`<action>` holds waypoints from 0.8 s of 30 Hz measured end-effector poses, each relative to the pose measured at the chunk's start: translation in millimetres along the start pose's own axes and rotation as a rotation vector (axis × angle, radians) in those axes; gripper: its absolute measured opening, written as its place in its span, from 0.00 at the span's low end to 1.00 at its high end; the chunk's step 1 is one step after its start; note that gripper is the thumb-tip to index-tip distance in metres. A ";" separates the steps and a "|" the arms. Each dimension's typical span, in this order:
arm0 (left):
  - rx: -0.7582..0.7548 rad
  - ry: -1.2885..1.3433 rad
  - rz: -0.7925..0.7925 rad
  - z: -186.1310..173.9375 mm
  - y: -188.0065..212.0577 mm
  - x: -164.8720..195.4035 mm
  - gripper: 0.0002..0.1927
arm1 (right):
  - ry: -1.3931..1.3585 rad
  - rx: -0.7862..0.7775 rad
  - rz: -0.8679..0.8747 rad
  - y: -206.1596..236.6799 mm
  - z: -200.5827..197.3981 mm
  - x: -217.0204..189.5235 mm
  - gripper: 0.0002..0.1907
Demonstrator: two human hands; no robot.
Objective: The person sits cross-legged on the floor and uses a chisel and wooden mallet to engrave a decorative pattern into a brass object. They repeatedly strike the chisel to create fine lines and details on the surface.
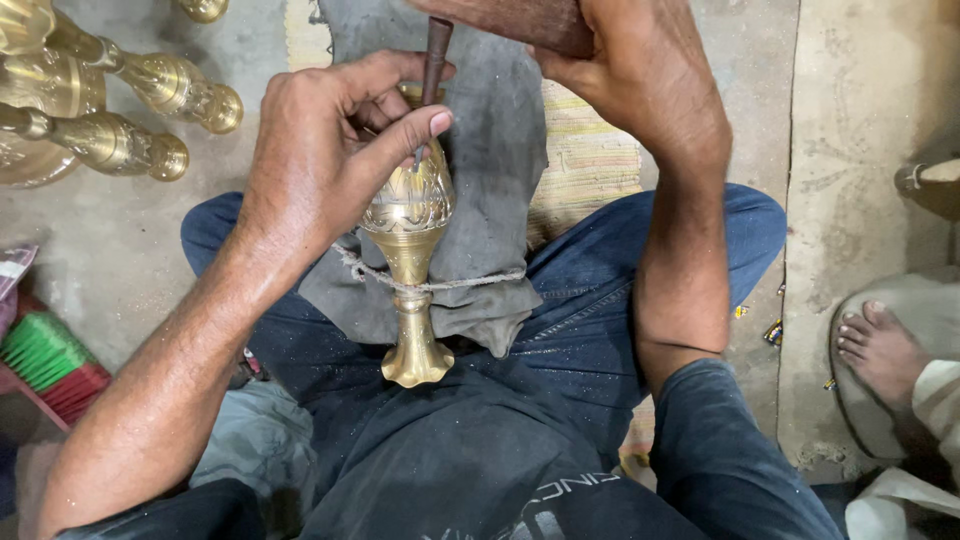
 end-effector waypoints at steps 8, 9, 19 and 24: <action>-0.005 0.036 -0.021 0.7 -0.2 -0.8 0.14 | -0.093 -0.037 0.101 -2.8 3.0 5.8 0.17; -0.001 0.037 -0.012 0.0 -0.6 0.2 0.14 | -0.246 -0.066 0.169 -2.5 5.0 9.3 0.18; -0.022 0.027 -0.025 0.0 -4.7 3.3 0.13 | 0.086 0.023 -0.089 -0.1 -1.8 -13.2 0.15; -0.018 0.050 -0.038 1.1 -4.6 2.2 0.14 | -0.032 -0.033 0.097 1.5 -0.8 3.0 0.18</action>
Point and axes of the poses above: each hand's wrist, its own y-axis away from the middle knuckle, its own z-axis out of the palm, x = y × z, the point moved 8 cm from there along -y, towards the middle knuckle, and after that the axes turned 6 degrees about z, right-handed, at the moved point
